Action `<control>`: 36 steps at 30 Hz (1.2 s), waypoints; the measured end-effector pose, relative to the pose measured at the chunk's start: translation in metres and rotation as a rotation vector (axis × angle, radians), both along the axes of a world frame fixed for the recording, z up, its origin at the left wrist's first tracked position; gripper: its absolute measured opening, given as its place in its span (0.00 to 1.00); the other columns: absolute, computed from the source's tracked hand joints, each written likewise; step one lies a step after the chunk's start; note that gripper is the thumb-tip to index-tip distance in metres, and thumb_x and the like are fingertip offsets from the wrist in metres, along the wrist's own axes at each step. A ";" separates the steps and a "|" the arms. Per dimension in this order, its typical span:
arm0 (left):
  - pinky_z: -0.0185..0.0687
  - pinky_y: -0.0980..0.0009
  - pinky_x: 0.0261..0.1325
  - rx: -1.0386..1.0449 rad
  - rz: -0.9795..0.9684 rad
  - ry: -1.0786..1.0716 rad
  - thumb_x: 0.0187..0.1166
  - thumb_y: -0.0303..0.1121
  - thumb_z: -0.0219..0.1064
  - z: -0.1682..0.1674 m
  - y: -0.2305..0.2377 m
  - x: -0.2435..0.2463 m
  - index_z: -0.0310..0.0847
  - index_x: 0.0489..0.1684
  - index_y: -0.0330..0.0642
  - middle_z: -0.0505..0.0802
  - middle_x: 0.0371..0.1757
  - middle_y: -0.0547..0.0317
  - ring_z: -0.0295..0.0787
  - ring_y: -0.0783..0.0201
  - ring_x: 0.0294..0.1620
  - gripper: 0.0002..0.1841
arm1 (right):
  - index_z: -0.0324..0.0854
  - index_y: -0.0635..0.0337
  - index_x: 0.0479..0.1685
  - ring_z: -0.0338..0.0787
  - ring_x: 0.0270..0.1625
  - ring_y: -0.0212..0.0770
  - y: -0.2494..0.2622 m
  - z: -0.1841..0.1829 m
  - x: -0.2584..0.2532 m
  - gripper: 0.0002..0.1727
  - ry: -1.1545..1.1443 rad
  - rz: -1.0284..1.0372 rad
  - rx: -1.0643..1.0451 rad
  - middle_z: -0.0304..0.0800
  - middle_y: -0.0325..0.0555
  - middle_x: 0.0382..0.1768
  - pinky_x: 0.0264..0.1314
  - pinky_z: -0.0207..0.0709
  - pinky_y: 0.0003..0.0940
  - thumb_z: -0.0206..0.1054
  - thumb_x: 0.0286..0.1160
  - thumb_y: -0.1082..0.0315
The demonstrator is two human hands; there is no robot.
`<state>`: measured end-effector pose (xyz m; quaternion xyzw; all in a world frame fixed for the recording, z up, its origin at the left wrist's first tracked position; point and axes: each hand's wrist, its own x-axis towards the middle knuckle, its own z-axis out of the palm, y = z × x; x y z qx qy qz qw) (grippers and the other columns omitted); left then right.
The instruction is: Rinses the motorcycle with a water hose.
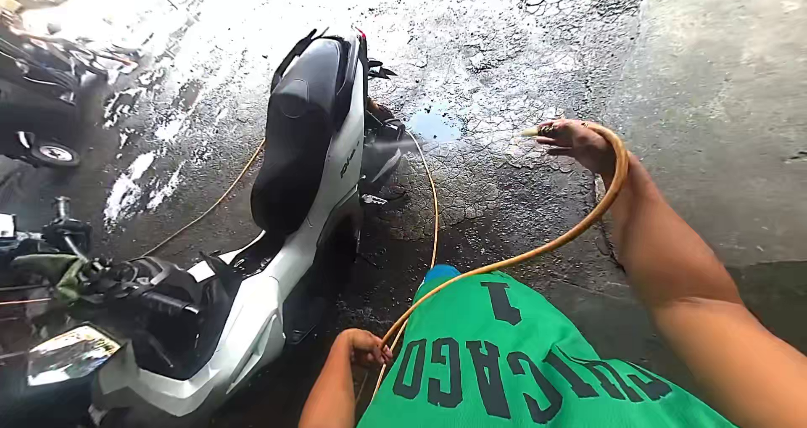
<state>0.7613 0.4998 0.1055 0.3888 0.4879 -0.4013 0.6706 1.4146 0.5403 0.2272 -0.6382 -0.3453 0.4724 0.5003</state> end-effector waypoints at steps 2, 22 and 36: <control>0.84 0.71 0.52 -0.056 0.134 -0.009 0.81 0.23 0.58 -0.003 0.015 0.017 0.83 0.63 0.44 0.93 0.50 0.63 0.87 0.72 0.43 0.16 | 0.79 0.57 0.71 0.92 0.58 0.39 0.014 0.008 0.029 0.24 0.028 0.023 -0.040 0.92 0.46 0.60 0.61 0.84 0.38 0.47 0.90 0.55; 0.67 0.35 0.79 0.484 -0.240 0.165 0.91 0.46 0.52 -0.084 0.372 0.295 0.83 0.67 0.30 0.85 0.72 0.33 0.79 0.39 0.78 0.27 | 0.92 0.59 0.53 0.93 0.55 0.31 0.374 0.037 0.141 0.21 -0.429 0.561 0.333 0.97 0.42 0.52 0.66 0.85 0.37 0.52 0.84 0.60; 0.69 0.42 0.81 0.575 0.325 0.630 0.73 0.42 0.74 -0.044 0.192 0.291 0.83 0.64 0.32 0.82 0.74 0.33 0.74 0.38 0.80 0.26 | 0.91 0.62 0.54 0.92 0.54 0.34 0.623 -0.046 0.131 0.21 -0.266 0.819 0.262 0.95 0.48 0.52 0.62 0.84 0.38 0.52 0.85 0.62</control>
